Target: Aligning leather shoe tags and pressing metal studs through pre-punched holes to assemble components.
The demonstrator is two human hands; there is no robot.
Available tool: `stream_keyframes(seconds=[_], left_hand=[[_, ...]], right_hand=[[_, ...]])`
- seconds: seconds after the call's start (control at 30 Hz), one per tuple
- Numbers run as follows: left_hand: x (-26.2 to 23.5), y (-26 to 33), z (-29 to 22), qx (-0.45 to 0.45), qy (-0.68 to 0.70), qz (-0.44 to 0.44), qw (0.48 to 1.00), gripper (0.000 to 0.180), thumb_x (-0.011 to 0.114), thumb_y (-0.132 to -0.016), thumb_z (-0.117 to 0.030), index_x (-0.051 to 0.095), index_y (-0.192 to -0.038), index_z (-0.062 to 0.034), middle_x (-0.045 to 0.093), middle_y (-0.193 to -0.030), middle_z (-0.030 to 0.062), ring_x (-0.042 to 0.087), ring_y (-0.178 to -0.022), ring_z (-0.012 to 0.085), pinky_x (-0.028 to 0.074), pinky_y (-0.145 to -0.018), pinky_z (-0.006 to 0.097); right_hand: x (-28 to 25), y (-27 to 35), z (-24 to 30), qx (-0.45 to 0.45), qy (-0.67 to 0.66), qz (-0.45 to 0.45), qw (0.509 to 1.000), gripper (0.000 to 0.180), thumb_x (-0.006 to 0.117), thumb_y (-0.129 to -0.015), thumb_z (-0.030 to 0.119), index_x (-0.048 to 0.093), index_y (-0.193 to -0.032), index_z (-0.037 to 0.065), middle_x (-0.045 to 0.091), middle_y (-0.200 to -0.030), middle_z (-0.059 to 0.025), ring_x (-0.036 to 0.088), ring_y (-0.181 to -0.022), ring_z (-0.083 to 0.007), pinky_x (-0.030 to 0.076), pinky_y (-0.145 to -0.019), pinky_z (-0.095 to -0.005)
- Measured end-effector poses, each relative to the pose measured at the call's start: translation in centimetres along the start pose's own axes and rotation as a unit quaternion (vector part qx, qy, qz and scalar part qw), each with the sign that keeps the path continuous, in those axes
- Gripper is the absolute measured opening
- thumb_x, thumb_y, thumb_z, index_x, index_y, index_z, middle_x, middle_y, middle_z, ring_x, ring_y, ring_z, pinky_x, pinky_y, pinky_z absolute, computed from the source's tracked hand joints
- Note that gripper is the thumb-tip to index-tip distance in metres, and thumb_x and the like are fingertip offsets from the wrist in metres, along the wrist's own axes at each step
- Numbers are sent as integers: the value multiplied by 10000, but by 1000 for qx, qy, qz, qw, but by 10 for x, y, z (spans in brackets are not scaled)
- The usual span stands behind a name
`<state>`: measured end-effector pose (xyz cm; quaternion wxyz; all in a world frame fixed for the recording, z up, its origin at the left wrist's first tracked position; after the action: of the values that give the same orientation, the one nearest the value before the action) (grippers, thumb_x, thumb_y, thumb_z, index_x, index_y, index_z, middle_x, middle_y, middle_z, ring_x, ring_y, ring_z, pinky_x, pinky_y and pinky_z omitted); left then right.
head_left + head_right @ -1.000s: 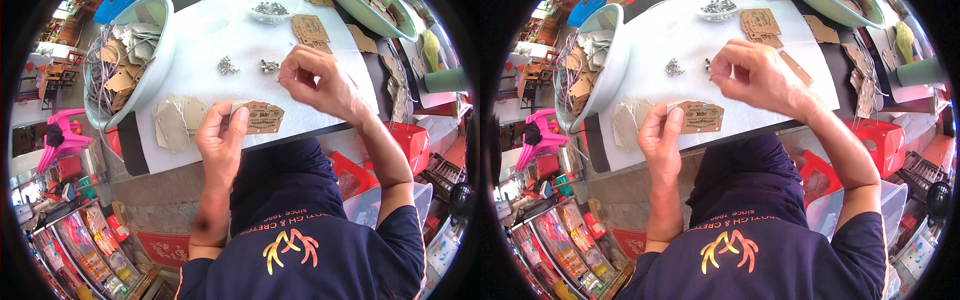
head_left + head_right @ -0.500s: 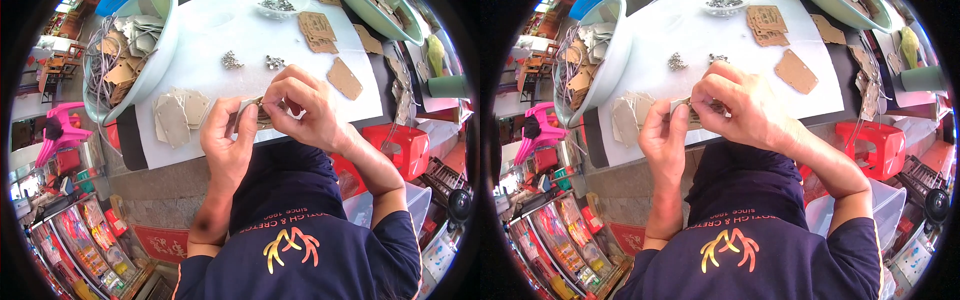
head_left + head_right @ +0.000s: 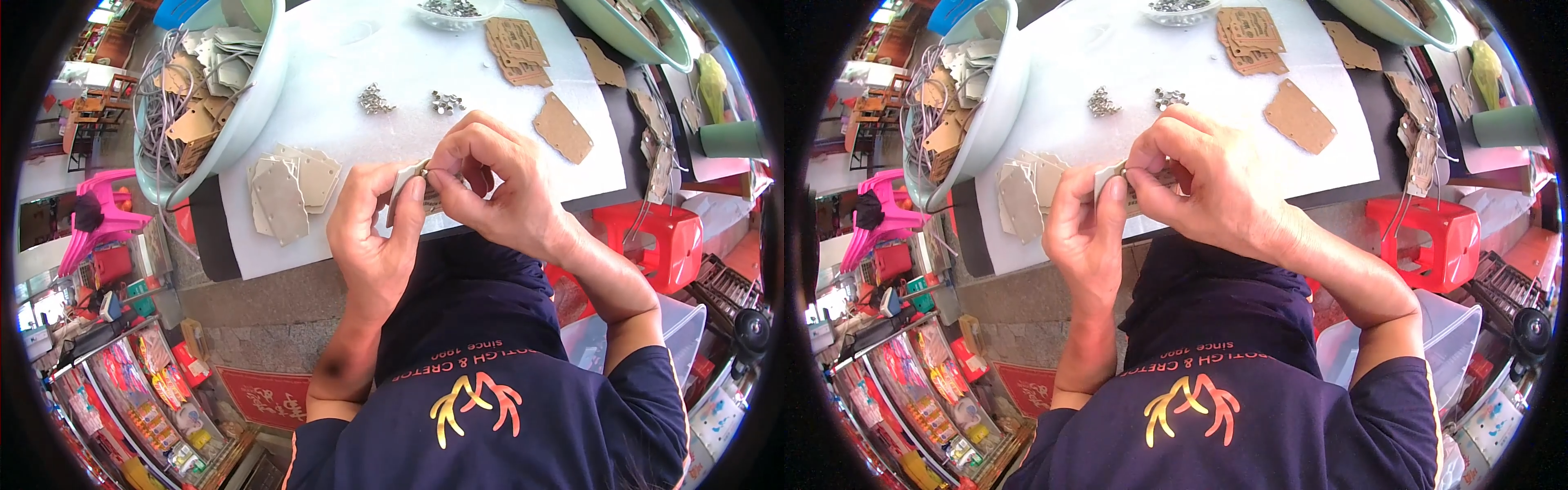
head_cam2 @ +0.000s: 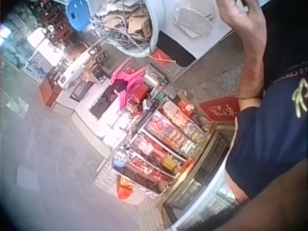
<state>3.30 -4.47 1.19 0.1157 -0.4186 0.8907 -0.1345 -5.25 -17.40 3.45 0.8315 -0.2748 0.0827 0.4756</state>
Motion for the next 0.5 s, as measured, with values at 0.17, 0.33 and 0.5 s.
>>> stream_keyframes(seconds=[0.17, 0.33, 0.5], left_hand=[[0, 0, -1, 27, 0, -12, 1000, 124, 659, -885, 27, 647, -1006, 2, 627, -909, 52, 531, -745, 97, 433, -648, 243], [-1, 0, -5, 48, -22, -11, 999, 137, 665, -872, 38, 644, -1004, 4, 634, -917, 66, 549, -752, 113, 441, -645, 248], [-2, -1, -8, 57, -47, -5, 997, 153, 668, -865, 42, 642, -1010, 3, 636, -914, 79, 573, -754, 133, 451, -634, 255]], right_hand=[[-4, 1, 1, 87, -24, 7, 996, 128, 704, -796, 6, 610, -876, 41, 577, -837, -12, 496, -634, -58, 393, -554, -207], [-7, -4, 9, -45, 33, -37, 998, 174, 732, -772, 126, 664, -920, 63, 605, -785, -42, 605, -796, -205, 504, -635, -324], [-6, -5, 8, -68, 51, -14, 996, 189, 718, -753, 52, 667, -935, 52, 625, -866, -70, 597, -838, -218, 490, -708, -331]])
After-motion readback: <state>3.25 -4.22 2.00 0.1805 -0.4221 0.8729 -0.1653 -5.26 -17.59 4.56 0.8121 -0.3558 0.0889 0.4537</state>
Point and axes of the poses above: each hand's wrist, its own y-axis away from the middle knuckle, its own x-axis out of the palm, z = x × y, the point moved 5 cm from there along -y, towards the middle knuckle
